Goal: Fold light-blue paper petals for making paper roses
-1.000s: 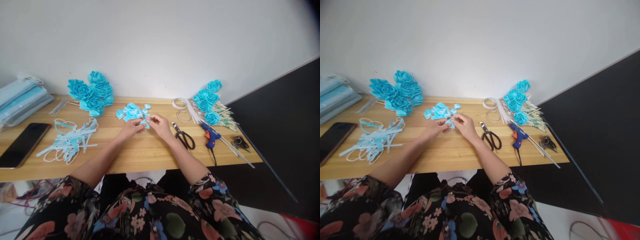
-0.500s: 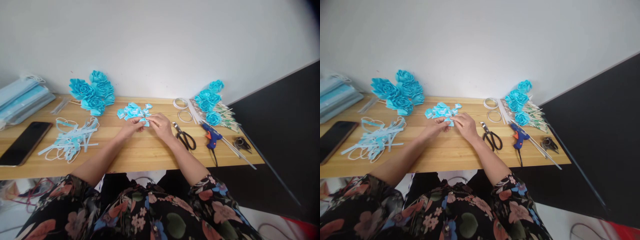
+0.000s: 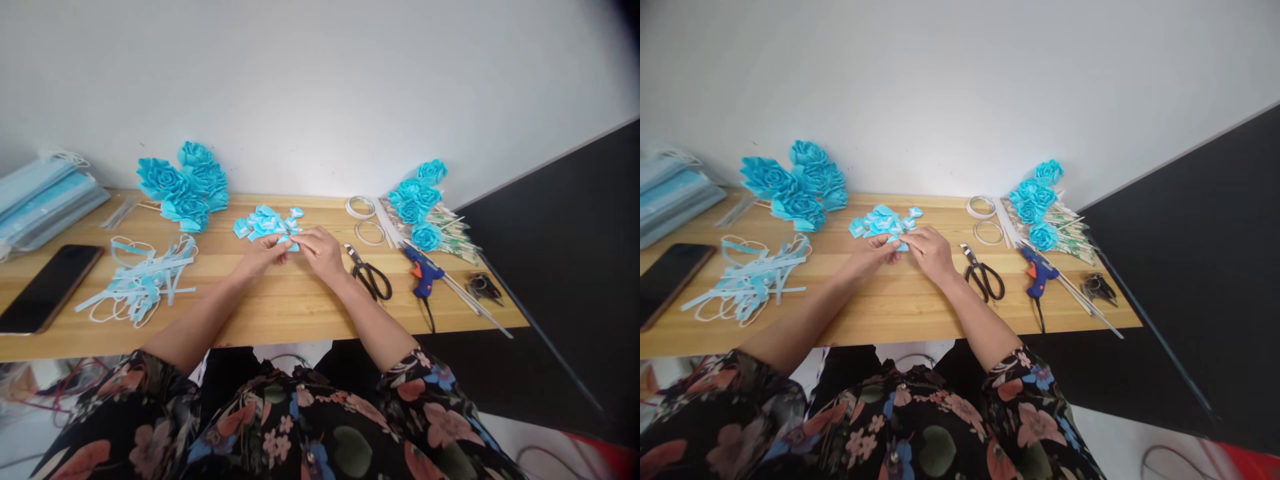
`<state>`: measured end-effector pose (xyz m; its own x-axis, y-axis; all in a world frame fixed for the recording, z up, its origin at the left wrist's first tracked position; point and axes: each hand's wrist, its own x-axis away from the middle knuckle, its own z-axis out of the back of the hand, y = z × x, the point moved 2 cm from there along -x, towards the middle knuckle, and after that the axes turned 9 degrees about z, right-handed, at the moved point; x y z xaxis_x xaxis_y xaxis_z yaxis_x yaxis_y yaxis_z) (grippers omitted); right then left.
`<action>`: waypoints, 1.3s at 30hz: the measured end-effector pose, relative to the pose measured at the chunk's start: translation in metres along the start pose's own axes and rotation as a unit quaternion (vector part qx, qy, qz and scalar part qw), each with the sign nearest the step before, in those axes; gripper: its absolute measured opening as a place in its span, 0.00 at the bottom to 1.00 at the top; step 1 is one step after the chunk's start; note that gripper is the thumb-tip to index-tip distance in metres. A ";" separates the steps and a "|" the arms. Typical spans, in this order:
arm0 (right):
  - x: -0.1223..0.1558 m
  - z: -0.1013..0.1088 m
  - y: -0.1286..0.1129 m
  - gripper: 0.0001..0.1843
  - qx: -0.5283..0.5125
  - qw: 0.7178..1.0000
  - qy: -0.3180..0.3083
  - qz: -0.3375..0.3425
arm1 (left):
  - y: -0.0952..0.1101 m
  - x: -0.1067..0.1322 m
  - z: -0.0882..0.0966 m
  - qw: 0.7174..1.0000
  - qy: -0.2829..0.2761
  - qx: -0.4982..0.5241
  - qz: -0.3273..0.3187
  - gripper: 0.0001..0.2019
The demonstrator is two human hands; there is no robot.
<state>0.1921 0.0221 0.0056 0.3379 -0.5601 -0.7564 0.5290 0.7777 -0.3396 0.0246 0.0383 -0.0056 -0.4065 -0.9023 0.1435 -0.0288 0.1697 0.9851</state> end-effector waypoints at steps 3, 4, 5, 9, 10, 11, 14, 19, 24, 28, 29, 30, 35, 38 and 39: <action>0.001 -0.001 0.001 0.14 -0.005 1.000 -0.005 -0.013 | -0.002 -0.001 0.000 1.000 0.002 0.003 0.006 0.17; 0.001 -0.001 0.000 0.14 -0.012 1.000 -0.005 -0.016 | -0.002 -0.001 0.000 1.000 0.003 0.004 0.008 0.17; 0.001 -0.001 0.000 0.14 -0.025 0.999 -0.003 -0.021 | -0.002 -0.002 0.001 1.000 0.006 0.006 0.010 0.17; 0.000 -0.001 0.001 0.15 -0.141 0.983 0.020 -0.118 | -0.001 -0.002 0.001 1.000 0.026 0.011 0.004 0.15; 0.001 -0.002 0.003 0.16 -0.185 0.969 0.024 -0.164 | 0.000 -0.001 0.001 1.000 0.030 0.009 0.001 0.15; 0.001 -0.002 0.004 0.17 -0.226 0.951 0.025 -0.209 | 0.001 -0.001 0.001 1.000 0.031 0.005 -0.002 0.15; 0.001 -0.004 0.007 0.19 -0.310 0.902 0.010 -0.301 | 0.003 0.000 0.001 0.999 0.029 -0.013 -0.013 0.15; -0.001 -0.004 0.003 0.21 -0.344 0.881 -0.016 -0.325 | 0.006 0.002 0.001 0.998 0.034 -0.044 -0.020 0.16; -0.002 -0.003 0.002 0.16 -0.312 0.895 -0.026 -0.317 | 0.007 0.001 0.000 0.997 0.041 -0.071 -0.014 0.17; -0.002 -0.003 0.003 0.14 -0.289 0.906 -0.022 -0.307 | 0.005 0.000 0.000 0.997 0.041 -0.070 -0.004 0.16; -0.002 -0.003 0.003 0.14 -0.290 0.907 -0.021 -0.303 | 0.005 -0.001 0.000 0.997 0.040 -0.068 -0.003 0.16; -0.002 -0.003 0.002 0.14 -0.293 0.908 -0.021 -0.299 | 0.004 -0.001 0.000 0.997 0.039 -0.067 -0.003 0.16; -0.002 -0.003 0.001 0.17 -0.322 0.902 -0.025 -0.288 | 0.002 -0.003 0.001 0.997 0.043 -0.065 -0.018 0.16; -0.002 -0.004 0.000 0.15 -0.315 0.902 -0.034 -0.291 | 0.002 -0.003 0.001 0.996 0.053 -0.070 -0.019 0.16; -0.002 -0.004 0.000 0.14 -0.308 0.905 -0.035 -0.291 | 0.002 -0.002 0.001 0.996 0.056 -0.071 -0.019 0.16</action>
<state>0.1882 0.0244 0.0052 0.2015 -0.9264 -0.3182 0.1068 0.3437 -0.9330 0.0244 0.0412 -0.0040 -0.3025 -0.9471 0.1068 0.0908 0.0829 0.9924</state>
